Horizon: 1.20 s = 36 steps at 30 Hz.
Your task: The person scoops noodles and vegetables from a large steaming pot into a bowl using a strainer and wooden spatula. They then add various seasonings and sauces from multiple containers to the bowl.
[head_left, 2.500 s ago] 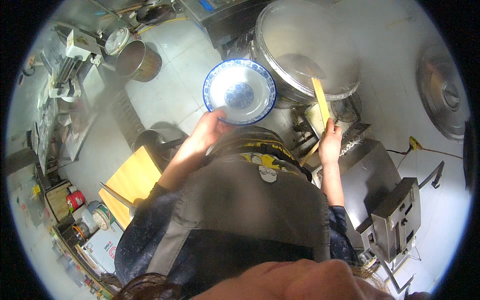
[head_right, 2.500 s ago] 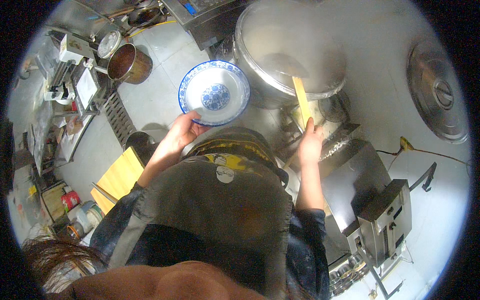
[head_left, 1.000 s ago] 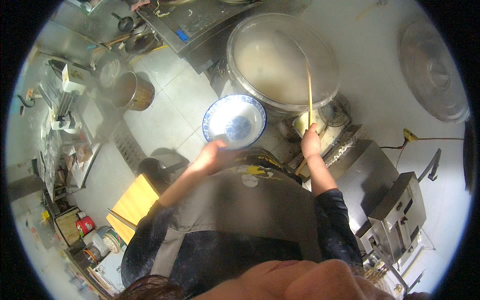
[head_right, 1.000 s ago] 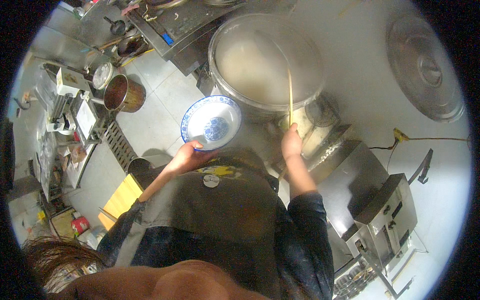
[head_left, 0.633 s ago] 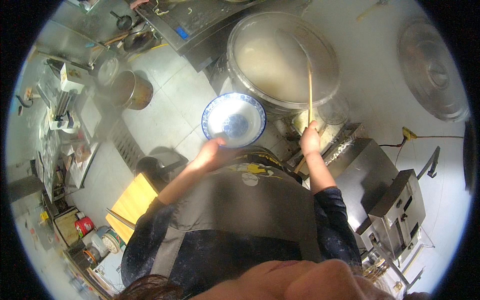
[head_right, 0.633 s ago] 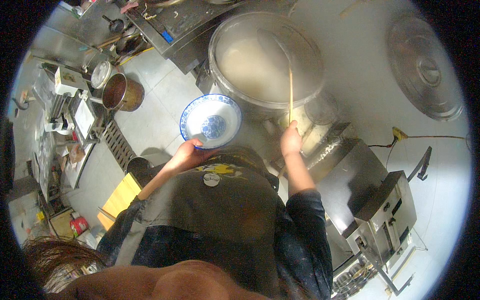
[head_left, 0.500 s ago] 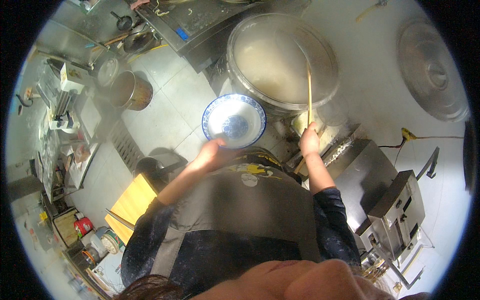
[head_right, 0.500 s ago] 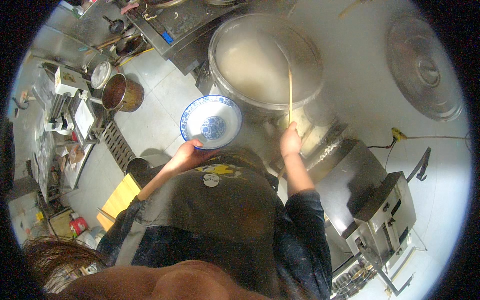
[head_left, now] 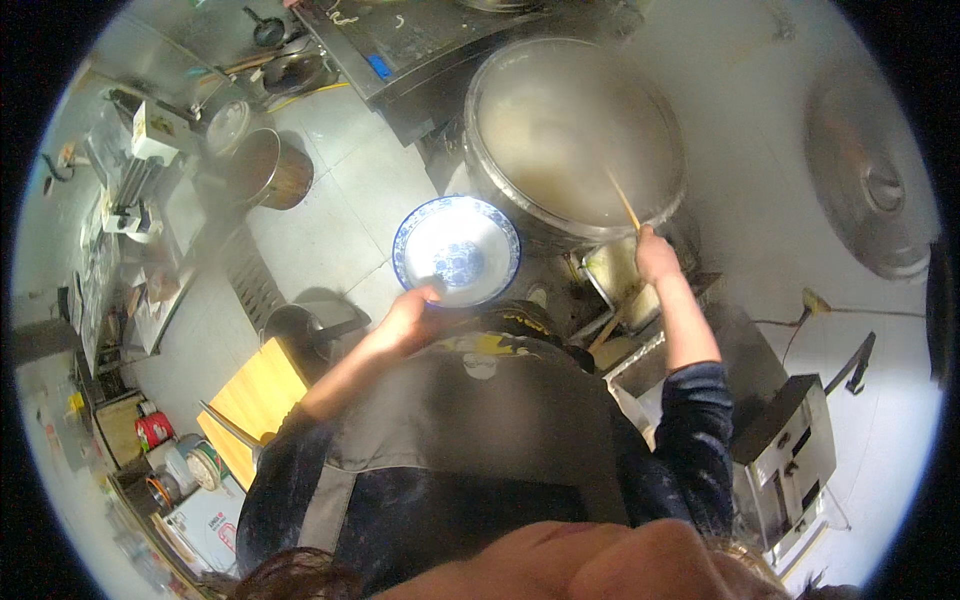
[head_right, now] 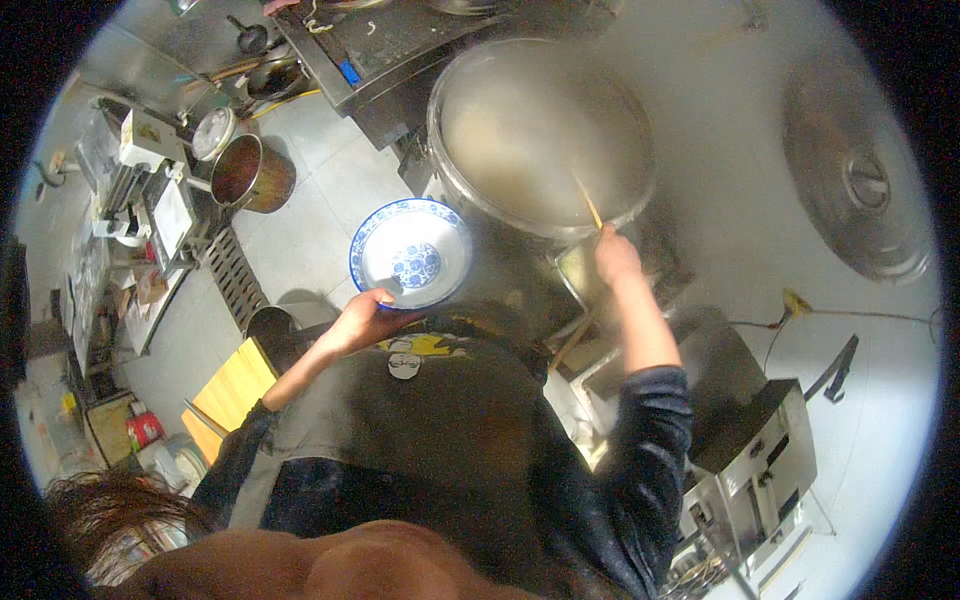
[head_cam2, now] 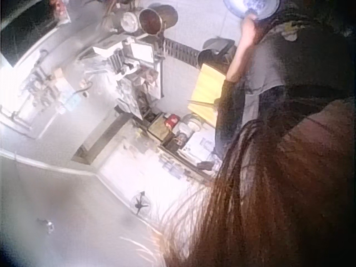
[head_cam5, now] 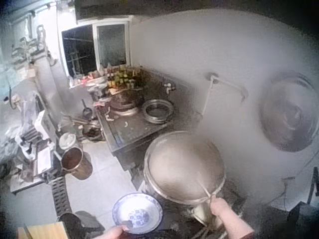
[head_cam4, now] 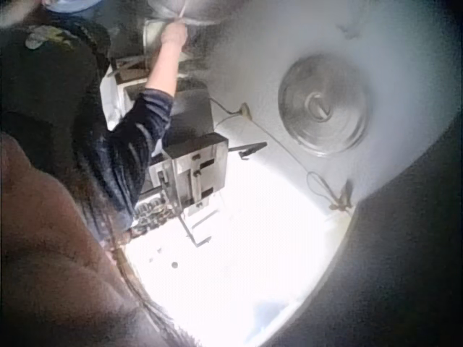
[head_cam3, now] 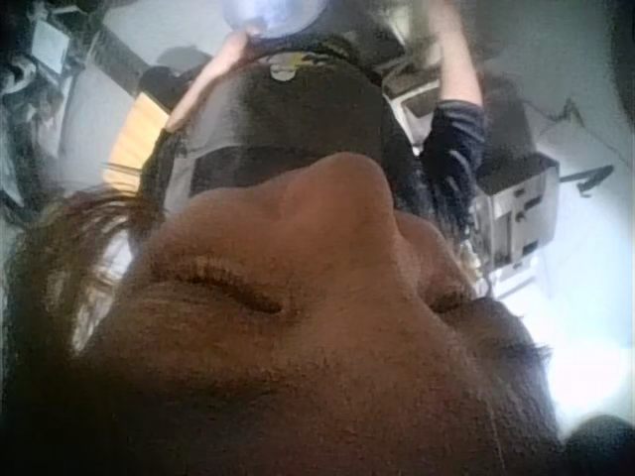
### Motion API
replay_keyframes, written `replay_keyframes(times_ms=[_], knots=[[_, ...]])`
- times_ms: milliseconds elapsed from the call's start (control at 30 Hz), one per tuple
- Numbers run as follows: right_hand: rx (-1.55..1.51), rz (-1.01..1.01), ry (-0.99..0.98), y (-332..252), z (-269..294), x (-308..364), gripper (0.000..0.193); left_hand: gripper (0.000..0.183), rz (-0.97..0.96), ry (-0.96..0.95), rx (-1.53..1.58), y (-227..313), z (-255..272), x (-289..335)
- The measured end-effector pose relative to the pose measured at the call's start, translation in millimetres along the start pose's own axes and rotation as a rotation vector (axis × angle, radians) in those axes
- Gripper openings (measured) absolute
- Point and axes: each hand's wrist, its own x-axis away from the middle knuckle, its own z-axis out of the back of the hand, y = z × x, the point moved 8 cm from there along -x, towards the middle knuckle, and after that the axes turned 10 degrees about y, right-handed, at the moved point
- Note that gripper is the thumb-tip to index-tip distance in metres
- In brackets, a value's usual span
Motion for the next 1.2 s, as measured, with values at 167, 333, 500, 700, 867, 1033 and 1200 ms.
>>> replay_keyframes(times_ms=[167, 333, 500, 700, 867, 1033, 1200], knots=[[0.472, 0.593, -0.695, -38.0, -15.7, -60.8, 0.027, 0.064, -0.022, 0.142, 0.385, -7.7, -27.4, -10.2], [-0.059, 0.733, -0.648, -74.5, -22.5, -101.8, 0.021, 0.059, -0.203, 0.214, 0.413, -7.4, -52.6, 2.5], [-0.824, -0.342, -0.813, -48.1, -83.4, -138.2, 0.012, 0.055, -0.207, 0.211, 0.466, -11.5, -72.6, 5.3], [-1.072, -0.154, -1.003, -52.0, -107.8, -152.6, 0.017, 0.051, -0.233, 0.242, 0.469, -13.8, -81.8, 6.5], [-0.825, 0.608, -0.578, -74.9, -68.8, -134.1, 0.022, 0.052, -0.253, 0.267, 0.380, -13.4, -60.3, 3.4], [-0.767, 0.448, -0.570, -58.8, -41.2, -103.5, 0.024, 0.049, -0.207, 0.239, 0.312, -15.5, -31.6, 1.9], [-0.665, 0.465, -0.532, -52.6, -97.8, -116.4, 0.022, 0.046, -0.224, 0.266, 0.197, -6.2, -8.8, -6.3]])
